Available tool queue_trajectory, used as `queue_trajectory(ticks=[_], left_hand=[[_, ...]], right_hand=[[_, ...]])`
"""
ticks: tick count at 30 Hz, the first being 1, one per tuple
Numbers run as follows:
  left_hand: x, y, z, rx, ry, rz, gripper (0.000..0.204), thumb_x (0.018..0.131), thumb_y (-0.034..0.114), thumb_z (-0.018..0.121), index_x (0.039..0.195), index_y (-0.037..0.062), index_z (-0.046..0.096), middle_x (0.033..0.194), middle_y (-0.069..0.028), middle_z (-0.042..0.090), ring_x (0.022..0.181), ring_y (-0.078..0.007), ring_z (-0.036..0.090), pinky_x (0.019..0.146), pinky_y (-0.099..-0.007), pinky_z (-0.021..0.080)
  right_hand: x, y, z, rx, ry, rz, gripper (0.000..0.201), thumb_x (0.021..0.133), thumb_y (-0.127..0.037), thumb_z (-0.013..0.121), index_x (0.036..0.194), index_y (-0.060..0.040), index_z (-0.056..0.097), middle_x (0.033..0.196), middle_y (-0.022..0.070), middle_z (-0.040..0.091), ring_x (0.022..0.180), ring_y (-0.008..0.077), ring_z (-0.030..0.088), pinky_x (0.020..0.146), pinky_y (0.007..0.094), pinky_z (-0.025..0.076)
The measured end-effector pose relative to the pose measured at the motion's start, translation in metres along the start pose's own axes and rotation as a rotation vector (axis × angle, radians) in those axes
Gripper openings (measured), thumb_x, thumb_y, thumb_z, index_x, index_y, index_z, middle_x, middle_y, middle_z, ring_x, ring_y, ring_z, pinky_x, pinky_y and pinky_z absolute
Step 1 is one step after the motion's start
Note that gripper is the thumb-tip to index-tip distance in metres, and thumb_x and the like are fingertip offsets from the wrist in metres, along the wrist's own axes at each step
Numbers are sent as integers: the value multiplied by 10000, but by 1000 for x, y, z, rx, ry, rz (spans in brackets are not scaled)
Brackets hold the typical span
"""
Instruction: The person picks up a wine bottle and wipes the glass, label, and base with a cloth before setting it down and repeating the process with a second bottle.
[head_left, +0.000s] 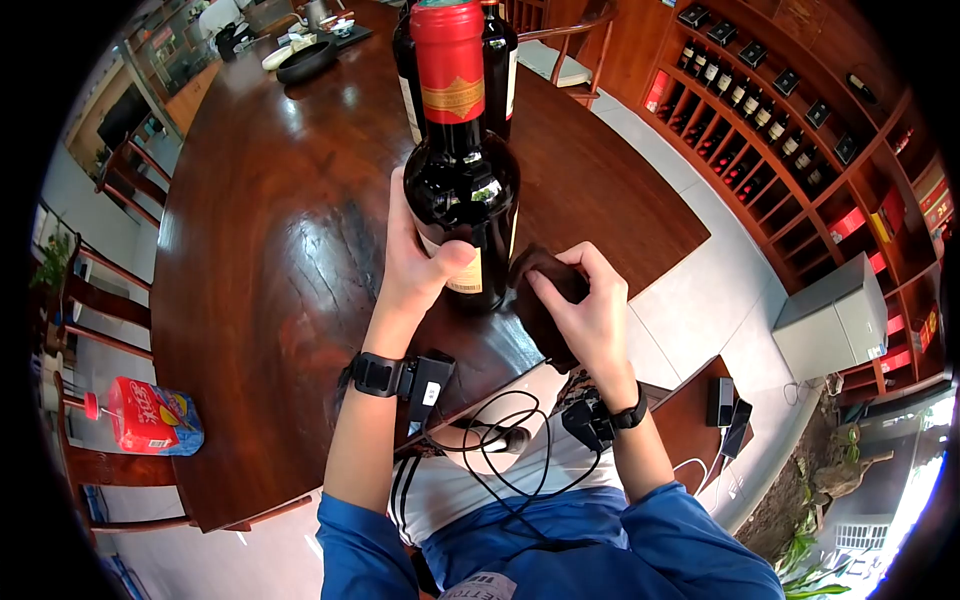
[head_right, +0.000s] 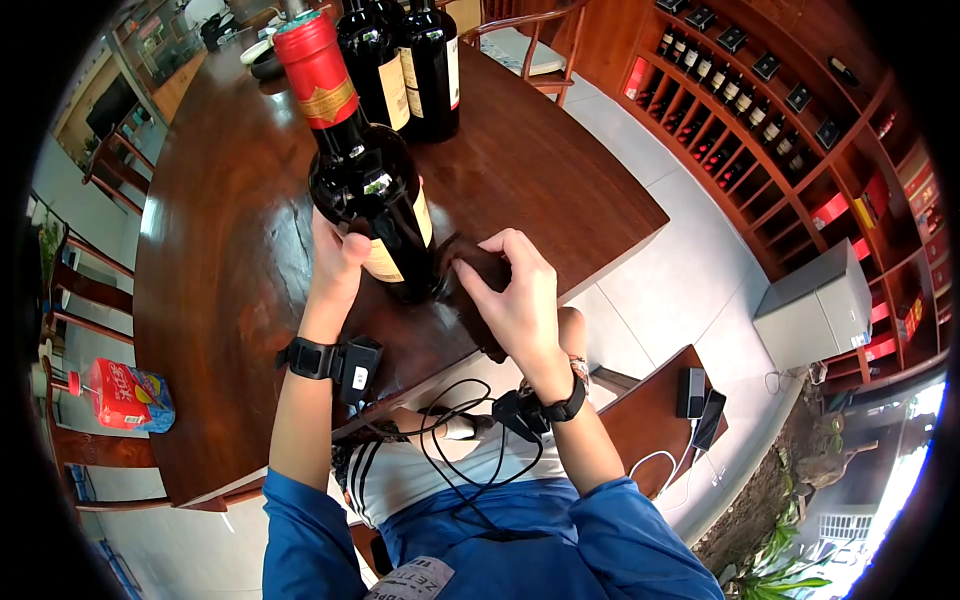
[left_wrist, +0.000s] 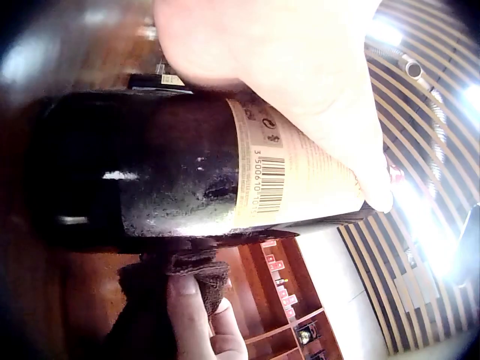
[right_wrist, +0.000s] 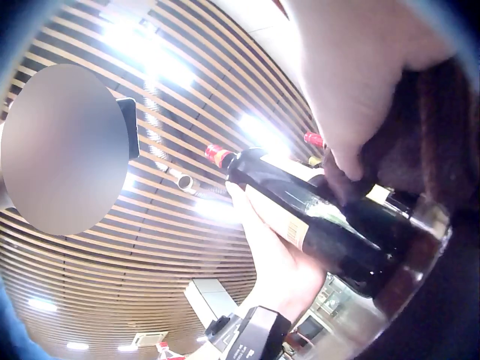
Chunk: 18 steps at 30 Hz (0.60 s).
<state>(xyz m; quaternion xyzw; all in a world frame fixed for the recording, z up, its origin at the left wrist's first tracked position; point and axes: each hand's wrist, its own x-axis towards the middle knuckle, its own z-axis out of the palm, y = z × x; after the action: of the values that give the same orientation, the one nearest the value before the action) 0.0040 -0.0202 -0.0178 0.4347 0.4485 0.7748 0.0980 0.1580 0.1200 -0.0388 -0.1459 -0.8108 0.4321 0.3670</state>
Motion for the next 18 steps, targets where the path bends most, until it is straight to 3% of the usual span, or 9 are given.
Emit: queue_trajectory(ticks=[7,14,17,18], left_hand=[[-2,0,7,13,44,-14,1046,685,483,916,1415,43,311,1306,-82,514,1182,-166,532,998,-341,464],[-3,2,11,49,83,-21,1035,676,476,919,1405,39,329,1283,-81,524,1182,-163,530,1010,-334,450],[-3,-3,6,92,58,8,1101,637,541,923,1427,36,344,1325,-79,507,1242,-174,490,1055,-356,411],[-3,-1,5,168,-39,94,1037,783,624,783,1481,20,310,1386,-91,481,1305,-188,444,1104,-363,356]], right_hand=[[-8,-15,5,86,-89,-55,244,788,-108,829,908,-20,635,834,122,674,751,262,684,693,328,536],[-16,-19,8,-53,-89,-168,273,759,-96,819,887,-23,590,837,117,610,765,311,643,672,365,519],[-17,-12,8,-121,-105,-174,271,750,-96,809,888,-23,588,844,122,608,773,319,640,676,379,520],[-16,-8,7,-149,-106,-172,267,750,-98,803,889,-23,588,846,125,610,774,321,641,679,384,521]])
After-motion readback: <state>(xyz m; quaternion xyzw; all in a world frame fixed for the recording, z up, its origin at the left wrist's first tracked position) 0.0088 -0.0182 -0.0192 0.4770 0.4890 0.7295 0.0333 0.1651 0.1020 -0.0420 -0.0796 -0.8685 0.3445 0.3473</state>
